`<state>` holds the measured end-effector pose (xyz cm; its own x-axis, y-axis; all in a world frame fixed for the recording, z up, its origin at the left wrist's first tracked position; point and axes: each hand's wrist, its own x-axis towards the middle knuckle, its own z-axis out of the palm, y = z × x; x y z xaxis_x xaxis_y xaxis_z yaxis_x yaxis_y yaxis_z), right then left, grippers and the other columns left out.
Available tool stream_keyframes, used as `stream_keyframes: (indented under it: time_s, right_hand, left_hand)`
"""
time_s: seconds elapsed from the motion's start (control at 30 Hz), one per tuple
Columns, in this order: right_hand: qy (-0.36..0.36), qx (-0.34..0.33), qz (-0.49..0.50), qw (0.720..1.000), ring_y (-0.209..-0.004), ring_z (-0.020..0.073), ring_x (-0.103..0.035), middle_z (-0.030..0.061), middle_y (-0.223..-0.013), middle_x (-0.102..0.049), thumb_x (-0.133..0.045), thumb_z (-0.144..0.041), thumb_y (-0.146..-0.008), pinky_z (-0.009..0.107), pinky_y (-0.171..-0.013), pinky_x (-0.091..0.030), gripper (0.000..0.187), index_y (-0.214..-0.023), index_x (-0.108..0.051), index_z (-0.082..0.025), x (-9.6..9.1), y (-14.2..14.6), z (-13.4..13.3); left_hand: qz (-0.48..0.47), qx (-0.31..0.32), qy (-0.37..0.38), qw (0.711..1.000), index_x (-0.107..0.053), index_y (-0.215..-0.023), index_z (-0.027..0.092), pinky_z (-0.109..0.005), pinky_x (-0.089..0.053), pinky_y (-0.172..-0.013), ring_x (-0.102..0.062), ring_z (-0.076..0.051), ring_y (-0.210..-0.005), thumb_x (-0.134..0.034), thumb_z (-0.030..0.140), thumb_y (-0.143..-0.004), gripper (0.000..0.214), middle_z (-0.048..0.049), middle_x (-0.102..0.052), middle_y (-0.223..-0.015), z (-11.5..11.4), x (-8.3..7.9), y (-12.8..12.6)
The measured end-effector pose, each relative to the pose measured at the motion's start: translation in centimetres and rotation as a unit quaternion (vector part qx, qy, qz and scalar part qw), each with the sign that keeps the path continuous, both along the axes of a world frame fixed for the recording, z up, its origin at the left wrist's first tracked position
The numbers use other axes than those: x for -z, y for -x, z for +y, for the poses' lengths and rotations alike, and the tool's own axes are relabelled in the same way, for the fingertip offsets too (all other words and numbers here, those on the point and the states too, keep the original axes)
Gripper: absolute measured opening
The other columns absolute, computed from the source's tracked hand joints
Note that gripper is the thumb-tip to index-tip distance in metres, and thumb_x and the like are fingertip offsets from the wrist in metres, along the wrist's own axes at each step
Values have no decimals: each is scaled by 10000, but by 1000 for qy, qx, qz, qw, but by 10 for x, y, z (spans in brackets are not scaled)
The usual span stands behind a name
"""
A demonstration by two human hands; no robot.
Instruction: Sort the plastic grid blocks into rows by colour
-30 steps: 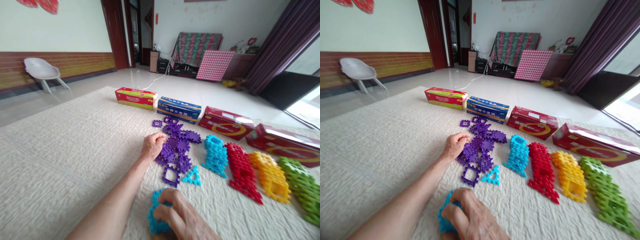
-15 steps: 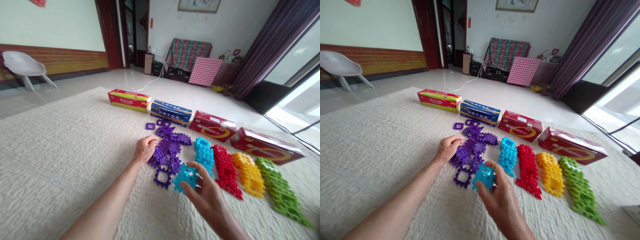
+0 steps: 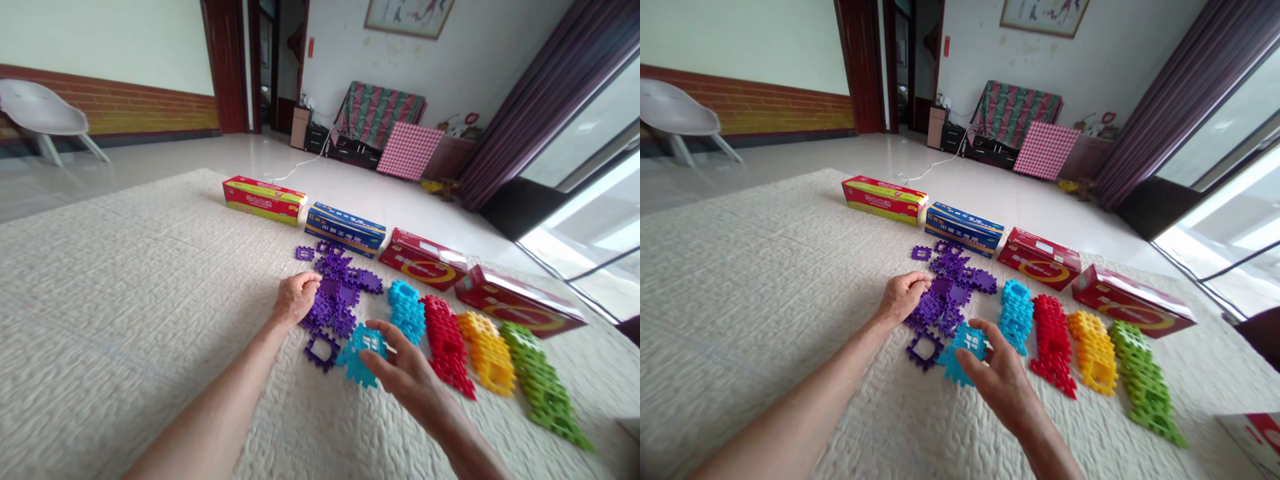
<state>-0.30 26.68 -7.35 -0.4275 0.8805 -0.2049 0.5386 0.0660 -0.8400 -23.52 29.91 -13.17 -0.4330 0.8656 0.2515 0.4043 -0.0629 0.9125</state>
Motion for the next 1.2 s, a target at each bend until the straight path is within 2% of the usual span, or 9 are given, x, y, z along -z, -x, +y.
stream_keyframes:
  time_s: [0.1, 0.23, 0.37, 0.43, 0.53, 0.67, 0.8, 0.9, 1.2]
  right_hand:
    - [-43, -29, -63, 997, -627, 138, -550, 0, -759, -604, -537, -419, -798, 251, -537, -448, 487, -1227, -506, -189, -9, -21, -2]
    - [-98, -144, -149, 973, -760, 165, -635, 28, -961, -666, -513, -207, -765, 321, -702, -535, 424, -1186, -551, -236, -14, -47, -2]
    - [-193, -221, -160, 942, -1094, 212, -605, 59, -1204, -613, -498, -71, -681, 389, -958, -492, 528, -1176, -562, -244, -13, -46, 0]
    - [-221, -236, -170, 931, -1203, 239, -547, 86, -1341, -531, -510, -75, -677, 423, -1007, -465, 560, -1210, -549, -242, -12, -43, 0]
    - [-238, -222, -192, 926, -1242, 273, -520, 115, -1442, -430, -558, -152, -714, 457, -996, -478, 541, -1247, -527, -238, -8, -43, -3]
    - [-262, -160, -196, 931, -1120, 258, -604, 123, -1310, -541, -596, -292, -771, 422, -916, -532, 493, -1252, -514, -224, 3, -43, -9]
    - [-291, -97, -229, 924, -1097, 304, -598, 134, -1232, -575, -623, -392, -765, 469, -883, -529, 537, -1256, -515, -202, 14, -36, -15]
    - [-297, -88, -239, 920, -1097, 312, -587, 128, -1221, -575, -604, -366, -777, 485, -879, -517, 520, -1263, -511, -207, 17, -31, -15]
    - [-278, -84, -167, 942, -936, 234, -665, 101, -1098, -659, -571, -306, -795, 368, -776, -547, 391, -1172, -547, -209, 6, -42, -2]
  left_hand:
    - [-1, 1, -1, 1000, -724, -893, 187, -263, -554, -798, -712, -151, -793, -484, 140, -773, 272, -17, -757, -801, 0, 0, 0]
    - [4, 1, -4, 1000, -726, -876, 194, -270, -554, -798, -710, -161, -822, -501, 159, -765, 253, -16, -757, -814, 0, 0, 0]
    - [12, -3, -4, 1000, -726, -863, 196, -266, -554, -781, -708, -166, -826, -511, 182, -761, 239, -20, -758, -829, 0, 0, 0]
    - [14, -3, -4, 1000, -726, -862, 197, -259, -553, -767, -708, -163, -817, -513, 191, -762, 236, -19, -758, -829, 0, 0, 0]
    - [17, -3, -4, 1000, -725, -858, 201, -250, -552, -747, -707, -159, -803, -512, 196, -761, 234, -14, -758, -819, 0, 0, 0]
    - [20, -2, -5, 1000, -724, -865, 199, -248, -553, -732, -708, -158, -785, -508, 202, -762, 239, -13, -758, -813, -1, 0, 0]
    - [21, 1, -5, 1000, -722, -886, 193, -254, -553, -750, -709, -153, -762, -494, 196, -763, 259, -13, -758, -810, -1, 2, 1]
    - [24, 2, -5, 1000, -721, -887, 194, -260, -553, -757, -710, -155, -763, -493, 197, -758, 262, -11, -757, -812, -1, 3, 2]
    - [31, -4, 4, 999, -722, -882, 204, -266, -554, -746, -708, -160, -775, -495, 223, -764, 257, -5, -756, -807, -1, 2, 1]
